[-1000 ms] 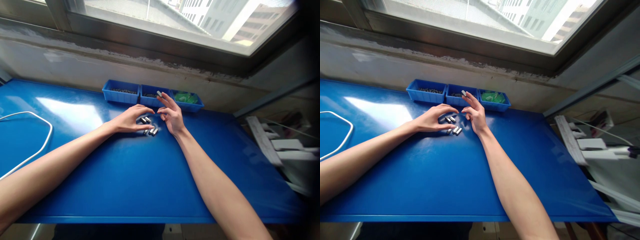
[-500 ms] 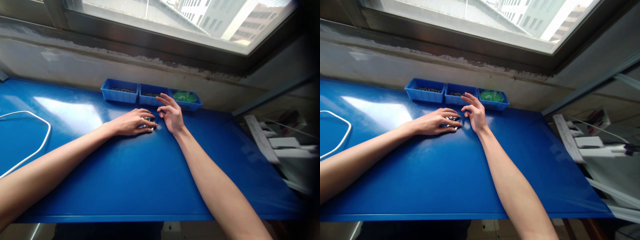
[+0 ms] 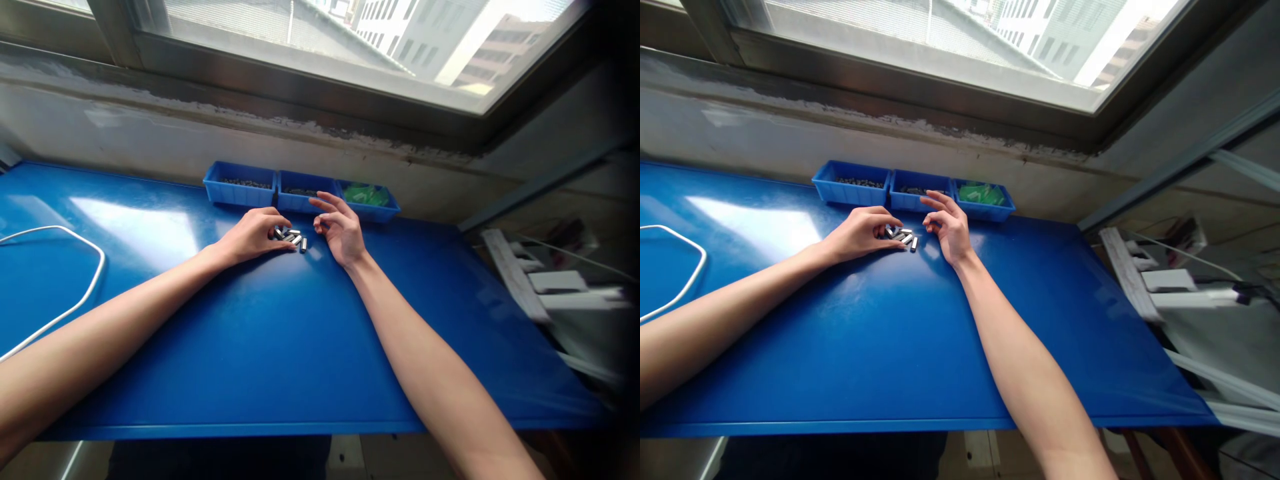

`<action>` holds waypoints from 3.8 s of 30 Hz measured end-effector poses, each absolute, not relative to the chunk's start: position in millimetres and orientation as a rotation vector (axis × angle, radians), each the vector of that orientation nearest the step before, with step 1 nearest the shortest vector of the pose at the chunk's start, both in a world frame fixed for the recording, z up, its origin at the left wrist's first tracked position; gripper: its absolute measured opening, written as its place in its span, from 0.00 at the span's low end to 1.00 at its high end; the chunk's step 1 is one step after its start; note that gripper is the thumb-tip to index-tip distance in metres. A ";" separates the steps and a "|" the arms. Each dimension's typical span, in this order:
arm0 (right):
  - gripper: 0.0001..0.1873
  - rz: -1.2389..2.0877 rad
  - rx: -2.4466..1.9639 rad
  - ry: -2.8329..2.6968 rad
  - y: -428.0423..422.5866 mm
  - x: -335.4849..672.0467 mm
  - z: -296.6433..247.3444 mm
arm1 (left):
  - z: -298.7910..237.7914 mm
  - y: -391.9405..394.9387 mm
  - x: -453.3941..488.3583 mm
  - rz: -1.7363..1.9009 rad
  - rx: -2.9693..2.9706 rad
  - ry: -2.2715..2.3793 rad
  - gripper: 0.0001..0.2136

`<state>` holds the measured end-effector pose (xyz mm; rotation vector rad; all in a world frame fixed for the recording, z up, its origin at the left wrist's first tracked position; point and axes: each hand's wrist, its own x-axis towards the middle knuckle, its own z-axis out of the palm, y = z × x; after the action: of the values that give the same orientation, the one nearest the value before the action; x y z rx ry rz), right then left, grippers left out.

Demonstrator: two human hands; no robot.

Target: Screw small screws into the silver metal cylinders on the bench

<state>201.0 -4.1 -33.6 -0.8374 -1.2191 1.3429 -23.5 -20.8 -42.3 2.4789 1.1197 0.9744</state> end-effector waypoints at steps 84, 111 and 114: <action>0.24 1.255 -0.896 -1.350 -4.0 198.6 -37.1 | -35.7 -21.2 -14.4 1.317 1.943 1.018 0.17; 0.09 1.185 -0.888 -1.342 -1.0 198.5 -42.4 | -46.4 -11.2 -27.7 1.116 2.288 1.192 0.09; 0.11 1.179 -0.879 -1.354 -0.6 198.7 -42.5 | -44.1 -13.3 -25.0 1.164 2.261 1.172 0.08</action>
<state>198.7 -0.6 -42.5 -0.8794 -1.3544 1.1787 -25.0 -13.3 -44.1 2.2607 1.1720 1.1639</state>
